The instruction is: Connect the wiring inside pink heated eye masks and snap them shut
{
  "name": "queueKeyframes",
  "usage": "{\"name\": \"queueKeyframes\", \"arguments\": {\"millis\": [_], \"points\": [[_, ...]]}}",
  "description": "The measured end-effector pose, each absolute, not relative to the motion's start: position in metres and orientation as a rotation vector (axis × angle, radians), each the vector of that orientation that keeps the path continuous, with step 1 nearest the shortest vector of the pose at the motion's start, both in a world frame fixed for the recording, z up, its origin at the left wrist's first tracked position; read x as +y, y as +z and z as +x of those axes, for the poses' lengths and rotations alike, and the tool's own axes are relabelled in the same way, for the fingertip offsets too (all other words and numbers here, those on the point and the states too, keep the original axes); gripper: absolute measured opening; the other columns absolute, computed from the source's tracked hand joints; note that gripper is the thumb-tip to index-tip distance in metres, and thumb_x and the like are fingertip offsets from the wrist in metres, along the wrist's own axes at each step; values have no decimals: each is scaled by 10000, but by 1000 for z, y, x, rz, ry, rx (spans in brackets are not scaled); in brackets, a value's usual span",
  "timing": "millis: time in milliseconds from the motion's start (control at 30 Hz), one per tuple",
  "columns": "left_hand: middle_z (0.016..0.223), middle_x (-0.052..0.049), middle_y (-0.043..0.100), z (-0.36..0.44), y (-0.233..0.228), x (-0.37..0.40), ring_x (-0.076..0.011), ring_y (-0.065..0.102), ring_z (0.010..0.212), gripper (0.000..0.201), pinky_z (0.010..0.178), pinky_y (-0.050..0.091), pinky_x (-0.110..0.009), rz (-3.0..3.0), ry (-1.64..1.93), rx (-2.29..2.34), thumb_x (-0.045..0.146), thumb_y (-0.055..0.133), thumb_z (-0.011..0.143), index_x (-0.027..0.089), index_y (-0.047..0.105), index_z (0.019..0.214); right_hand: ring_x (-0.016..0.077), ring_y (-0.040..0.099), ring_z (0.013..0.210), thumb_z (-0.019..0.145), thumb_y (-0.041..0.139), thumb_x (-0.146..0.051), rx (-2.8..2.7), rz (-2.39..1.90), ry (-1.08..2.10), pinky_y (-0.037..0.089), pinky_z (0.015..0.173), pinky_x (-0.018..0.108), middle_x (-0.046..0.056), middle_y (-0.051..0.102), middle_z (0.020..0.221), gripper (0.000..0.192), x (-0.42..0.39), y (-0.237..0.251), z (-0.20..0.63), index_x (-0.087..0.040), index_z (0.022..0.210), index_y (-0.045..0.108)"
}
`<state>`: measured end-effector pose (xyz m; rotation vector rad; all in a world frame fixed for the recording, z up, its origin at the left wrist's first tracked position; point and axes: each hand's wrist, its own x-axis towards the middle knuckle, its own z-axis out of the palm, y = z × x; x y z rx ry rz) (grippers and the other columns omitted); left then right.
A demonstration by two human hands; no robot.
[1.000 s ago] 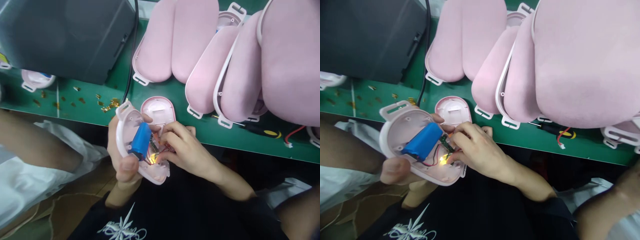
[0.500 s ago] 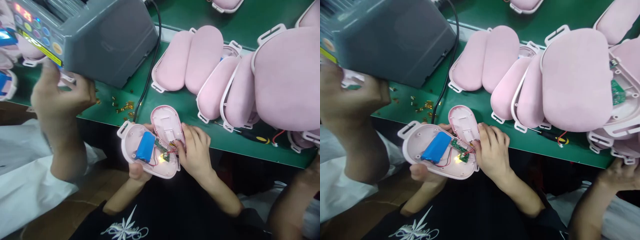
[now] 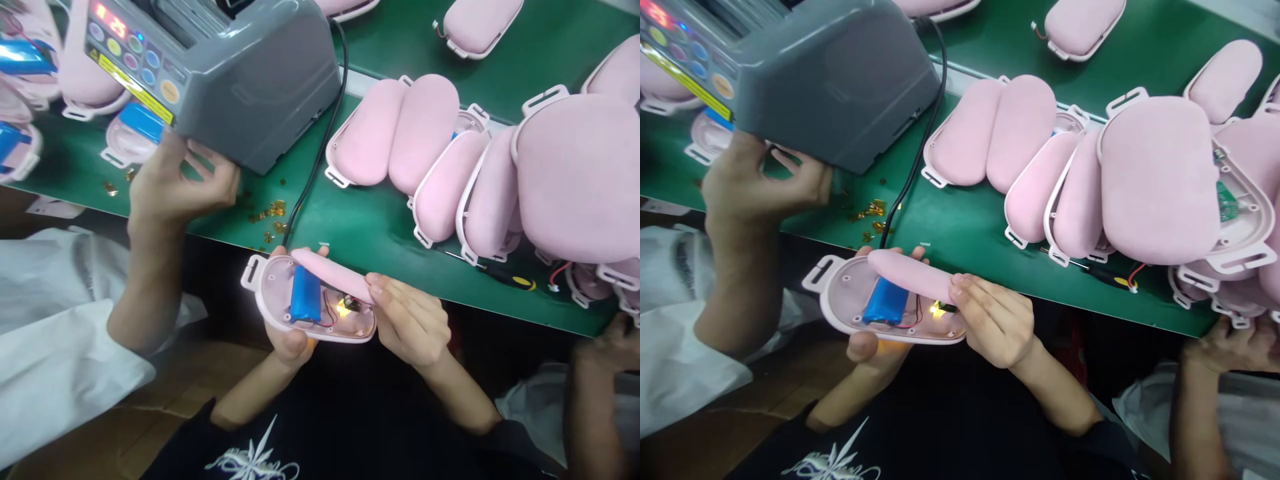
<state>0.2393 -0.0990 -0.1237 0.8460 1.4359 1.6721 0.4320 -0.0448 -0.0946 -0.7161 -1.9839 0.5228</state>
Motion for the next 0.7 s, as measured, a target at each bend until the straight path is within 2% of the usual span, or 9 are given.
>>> {"name": "queueKeyframes", "arguments": {"millis": [100, 200, 267, 367, 400, 433, 533, 600, 700], "points": [[1560, -58, 591, 258, -128, -117, -405, 677, 1409, 929, 1169, 601, -656, 789, 1727, 1361, 891, 772, 744, 517, 531, 1559, 264, 840, 1136, 979, 719, -41, -2017, -704, 461, 762, 958, 386, 76, 830, 1294, 667, -49, -94, 429, -249, 1598, 578], [1544, -81, 618, 261, -126, -116, -378, 725, 1342, 924, 1148, 630, -563, 773, 1769, 1324, 799, 852, 755, 426, 575, 1553, 249, 840, 1142, 990, 733, -109, -2134, -647, 510, 754, 957, 375, 82, 842, 1269, 509, -49, -83, 429, -229, 1480, 662], [1484, -102, 669, 251, -121, -105, -351, 775, 1241, 892, 1098, 658, -529, 738, 1759, 1246, 738, 848, 797, 355, 576, 1555, 235, 816, 1210, 1039, 733, -305, -2224, -558, 788, 726, 1009, 362, 113, 829, 1306, 363, -44, -69, 435, -192, 1382, 698], [1252, -130, 780, 199, -107, -68, -409, 811, 1122, 893, 962, 709, -604, 851, 1520, 1204, 720, 921, 657, 252, 678, 1377, 232, 730, 1371, 1047, 675, -624, -2289, -371, 1178, 626, 1168, 384, 152, 781, 1406, 551, -35, -50, 450, -157, 1339, 695], [1152, -123, 802, 173, -101, -51, -442, 806, 1130, 816, 916, 722, -622, 945, 1375, 1254, 660, 989, 585, 235, 727, 1230, 248, 672, 1450, 1021, 689, -675, -2339, -364, 1148, 578, 1225, 415, 153, 754, 1455, 613, -32, -47, 454, -169, 1368, 687], [1074, -118, 803, 144, -95, -33, -466, 788, 1186, 653, 919, 715, -653, 955, 1346, 1306, 565, 1007, 618, 221, 744, 1106, 269, 602, 1524, 995, 717, -695, -2419, -395, 1031, 530, 1267, 452, 143, 723, 1508, 653, -31, -45, 457, -195, 1413, 674], [841, -56, 708, 68, -84, 7, -458, 646, 1453, 294, 1127, 575, -753, 1059, 1240, 1527, 348, 928, 773, 202, 687, 854, 290, 470, 1617, 1003, 775, -578, -2658, -504, 552, 449, 1296, 492, 47, 639, 1625, 580, -33, -49, 457, -354, 1518, 627], [914, -43, 699, 41, -83, 16, -432, 469, 1610, 217, 1191, 401, -869, 1152, 1226, 1677, 282, 860, 814, 189, 668, 852, 259, 535, 1549, 1047, 752, -358, -2700, -454, 396, 449, 1268, 473, -17, 647, 1614, 492, -36, -56, 452, -431, 1514, 616], [1037, -17, 684, 38, -87, 8, -334, 382, 1675, 136, 1138, 476, -851, 1214, 1127, 1772, 159, 732, 911, 202, 650, 811, 286, 646, 1375, 1017, 686, -250, -2605, -357, 407, 508, 1153, 497, -5, 729, 1490, 463, -38, -62, 450, -389, 1457, 644]]}}
